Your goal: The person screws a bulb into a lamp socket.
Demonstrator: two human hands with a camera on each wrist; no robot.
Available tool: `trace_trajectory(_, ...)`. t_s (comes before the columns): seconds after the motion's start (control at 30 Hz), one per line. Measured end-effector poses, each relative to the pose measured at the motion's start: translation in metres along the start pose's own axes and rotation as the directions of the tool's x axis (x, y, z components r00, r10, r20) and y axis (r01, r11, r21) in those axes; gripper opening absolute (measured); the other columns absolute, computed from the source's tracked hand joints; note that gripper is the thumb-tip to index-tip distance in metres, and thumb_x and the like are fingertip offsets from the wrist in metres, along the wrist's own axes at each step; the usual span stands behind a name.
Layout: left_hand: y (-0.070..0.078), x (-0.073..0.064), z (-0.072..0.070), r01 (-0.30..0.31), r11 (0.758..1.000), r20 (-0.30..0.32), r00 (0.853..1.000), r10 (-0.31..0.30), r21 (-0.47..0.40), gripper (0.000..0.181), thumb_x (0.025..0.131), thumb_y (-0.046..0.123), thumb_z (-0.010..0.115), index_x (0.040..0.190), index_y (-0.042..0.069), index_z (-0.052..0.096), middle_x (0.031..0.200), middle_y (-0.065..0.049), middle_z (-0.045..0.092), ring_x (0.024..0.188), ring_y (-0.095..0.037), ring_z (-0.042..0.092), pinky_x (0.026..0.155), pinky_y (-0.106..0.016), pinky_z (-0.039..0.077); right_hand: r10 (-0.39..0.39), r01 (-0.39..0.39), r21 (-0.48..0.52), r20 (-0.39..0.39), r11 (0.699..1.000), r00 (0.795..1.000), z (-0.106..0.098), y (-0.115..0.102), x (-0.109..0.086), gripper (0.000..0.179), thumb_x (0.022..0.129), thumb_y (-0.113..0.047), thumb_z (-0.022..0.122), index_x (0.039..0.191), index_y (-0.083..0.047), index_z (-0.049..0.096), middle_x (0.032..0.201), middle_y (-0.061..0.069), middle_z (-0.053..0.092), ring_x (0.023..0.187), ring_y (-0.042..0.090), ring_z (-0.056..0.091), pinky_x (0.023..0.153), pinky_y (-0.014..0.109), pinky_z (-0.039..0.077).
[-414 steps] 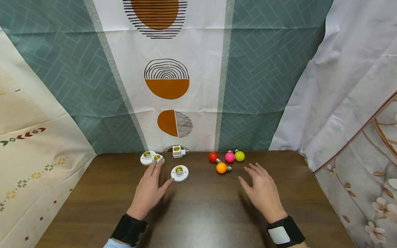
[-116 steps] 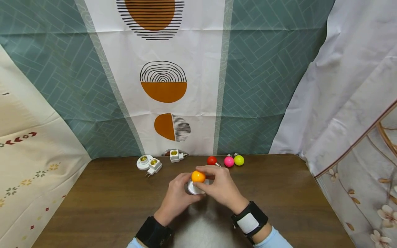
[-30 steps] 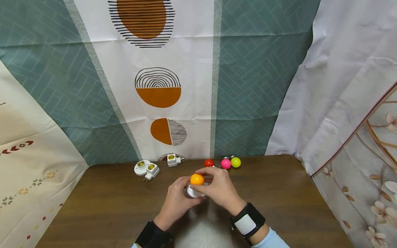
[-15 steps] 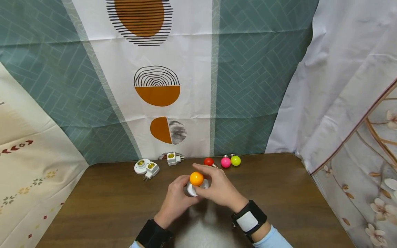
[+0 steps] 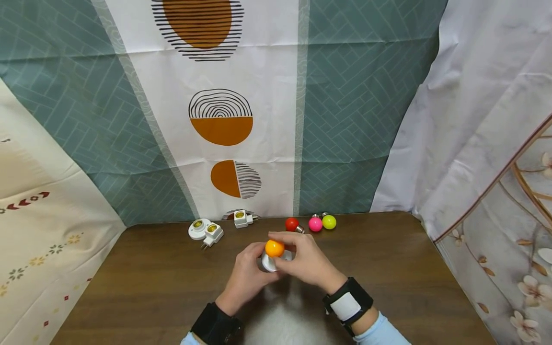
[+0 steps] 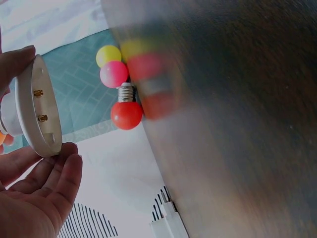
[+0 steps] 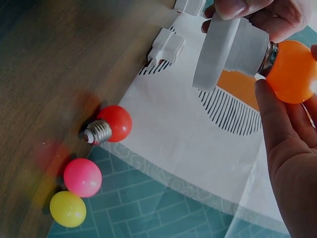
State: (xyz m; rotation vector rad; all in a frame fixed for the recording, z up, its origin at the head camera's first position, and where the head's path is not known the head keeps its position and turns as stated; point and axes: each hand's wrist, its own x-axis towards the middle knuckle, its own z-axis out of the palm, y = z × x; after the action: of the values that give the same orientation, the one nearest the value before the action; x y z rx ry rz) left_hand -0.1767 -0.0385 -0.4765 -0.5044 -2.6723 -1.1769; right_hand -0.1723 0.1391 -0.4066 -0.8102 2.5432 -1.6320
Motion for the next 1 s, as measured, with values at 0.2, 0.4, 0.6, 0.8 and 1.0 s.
trace_trajectory(0.2, 0.0, 0.001, -0.001, 0.008, 1.0, 0.008, 1.0, -0.008, -0.008, 0.065, 0.066, 0.045, 0.081, 0.123, 0.022, 0.059, 0.113, 0.006, 0.059, 0.099, -0.011, 0.055, 0.086, -0.032, 0.05, -0.033, 0.032, -0.021, -0.058, 0.999, 0.998, 0.002, 0.018, 0.002, 0.045, 0.077, -0.019, 0.077, 0.12, -0.02, 0.063, 0.121, -0.003, 0.063, 0.106, 0.013, 0.061, 0.085, 0.03, 0.053)
trace_trajectory(0.4, 0.0, 0.0, -0.001, 0.009, 1.0, 0.007, 1.0, -0.008, -0.019, 0.064, 0.066, 0.044, 0.081, 0.123, 0.024, 0.059, 0.112, 0.008, 0.059, 0.099, -0.01, 0.055, 0.085, -0.032, 0.05, -0.024, 0.017, -0.044, -0.158, 0.999, 0.987, 0.005, 0.02, 0.002, 0.041, 0.071, -0.03, 0.081, 0.11, -0.024, 0.067, 0.109, -0.003, 0.068, 0.095, 0.009, 0.064, 0.078, 0.027, 0.055)
trace_trajectory(0.6, 0.0, 0.0, -0.001, 0.001, 1.0, -0.001, 1.0, -0.001, -0.012, 0.065, 0.065, 0.045, 0.082, 0.122, 0.024, 0.059, 0.112, 0.008, 0.059, 0.099, -0.01, 0.055, 0.086, -0.032, 0.05, -0.009, 0.0, -0.049, -0.184, 0.999, 0.983, 0.006, 0.018, 0.002, 0.046, 0.068, -0.034, 0.082, 0.11, -0.028, 0.066, 0.112, -0.012, 0.065, 0.099, 0.006, 0.063, 0.081, 0.027, 0.054)
trace_trajectory(0.8, 0.002, 0.0, -0.002, 0.009, 1.0, 0.01, 1.0, -0.009, -0.011, 0.065, 0.065, 0.045, 0.082, 0.122, 0.023, 0.059, 0.112, 0.007, 0.059, 0.099, -0.011, 0.055, 0.087, -0.033, 0.05, -0.038, 0.031, -0.056, -0.142, 0.998, 0.989, 0.004, 0.018, 0.002, 0.048, 0.072, -0.027, 0.081, 0.116, -0.03, 0.063, 0.12, -0.015, 0.062, 0.108, 0.007, 0.059, 0.088, 0.029, 0.052)
trace_trajectory(1.0, 0.003, 0.0, -0.002, 0.014, 1.0, 0.011, 1.0, -0.014, -0.001, 0.066, 0.065, 0.044, 0.082, 0.123, 0.023, 0.059, 0.113, 0.006, 0.059, 0.1, -0.011, 0.055, 0.087, -0.033, 0.049, -0.086, 0.074, -0.108, -0.104, 0.991, 0.991, 0.003, 0.018, 0.001, 0.047, 0.076, -0.02, 0.077, 0.12, -0.026, 0.061, 0.124, -0.009, 0.061, 0.11, 0.009, 0.059, 0.091, 0.032, 0.05)
